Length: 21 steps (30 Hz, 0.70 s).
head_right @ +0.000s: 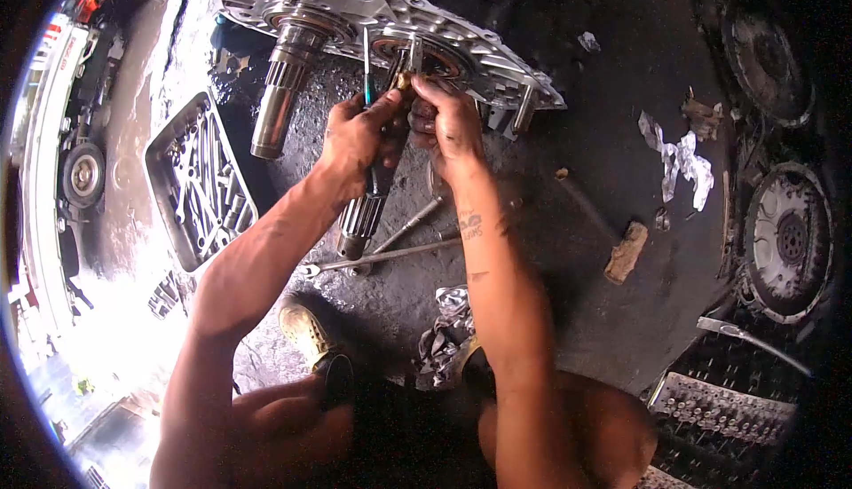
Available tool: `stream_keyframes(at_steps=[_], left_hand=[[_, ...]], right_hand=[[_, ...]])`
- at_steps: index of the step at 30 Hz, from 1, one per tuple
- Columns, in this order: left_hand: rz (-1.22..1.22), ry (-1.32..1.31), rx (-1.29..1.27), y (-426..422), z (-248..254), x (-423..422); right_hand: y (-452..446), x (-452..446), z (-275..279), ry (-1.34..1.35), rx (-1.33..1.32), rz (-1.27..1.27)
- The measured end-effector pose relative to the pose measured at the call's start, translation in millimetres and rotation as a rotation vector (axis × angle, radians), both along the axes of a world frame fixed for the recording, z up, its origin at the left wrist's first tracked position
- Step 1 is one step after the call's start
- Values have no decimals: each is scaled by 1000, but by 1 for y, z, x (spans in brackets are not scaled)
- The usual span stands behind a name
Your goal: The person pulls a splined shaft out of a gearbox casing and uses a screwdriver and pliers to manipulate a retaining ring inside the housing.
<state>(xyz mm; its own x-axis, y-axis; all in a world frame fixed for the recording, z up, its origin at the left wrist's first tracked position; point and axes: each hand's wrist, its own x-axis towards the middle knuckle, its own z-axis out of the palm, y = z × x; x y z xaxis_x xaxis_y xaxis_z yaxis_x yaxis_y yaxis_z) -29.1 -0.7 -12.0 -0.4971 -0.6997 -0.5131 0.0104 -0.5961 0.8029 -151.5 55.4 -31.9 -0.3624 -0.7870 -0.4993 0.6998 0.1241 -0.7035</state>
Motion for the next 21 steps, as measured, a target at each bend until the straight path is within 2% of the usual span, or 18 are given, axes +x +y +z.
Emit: stream_keyframes(at_steps=[2,3,7,9,10,11,12,13,14,16,18,20,21], left_hand=[[-57,96,32,-8,5,5],[-61,55,25,-10,9,7],[-49,-24,-20,-15,16,9],[-59,-50,-57,-19,18,9],[-73,-76,-89,-21,17,9],[66,-86,-23,-26,14,6],[-105,-32,-2,-39,13,15],[-92,-32,-6,-38,12,13],[-79,-24,-12,-39,10,9],[-83,-13,-8,-32,11,10],[-118,-11,-18,-22,12,12],[-161,47,1,-7,2,22],[-145,49,44,0,-3,25]], right_hand=[[-2,0,11,105,100,34],[-4,-2,11,180,106,83],[-7,3,20,163,65,87],[-11,5,33,369,272,144],[-14,3,25,366,278,147],[-19,-1,15,536,142,168],[-21,-4,5,702,2,192],[-18,-4,26,595,109,252],[-18,-5,26,603,114,257],[-15,-7,28,613,-53,221],[-2,-4,36,625,170,193],[7,0,19,565,70,245],[11,3,5,697,246,243]])
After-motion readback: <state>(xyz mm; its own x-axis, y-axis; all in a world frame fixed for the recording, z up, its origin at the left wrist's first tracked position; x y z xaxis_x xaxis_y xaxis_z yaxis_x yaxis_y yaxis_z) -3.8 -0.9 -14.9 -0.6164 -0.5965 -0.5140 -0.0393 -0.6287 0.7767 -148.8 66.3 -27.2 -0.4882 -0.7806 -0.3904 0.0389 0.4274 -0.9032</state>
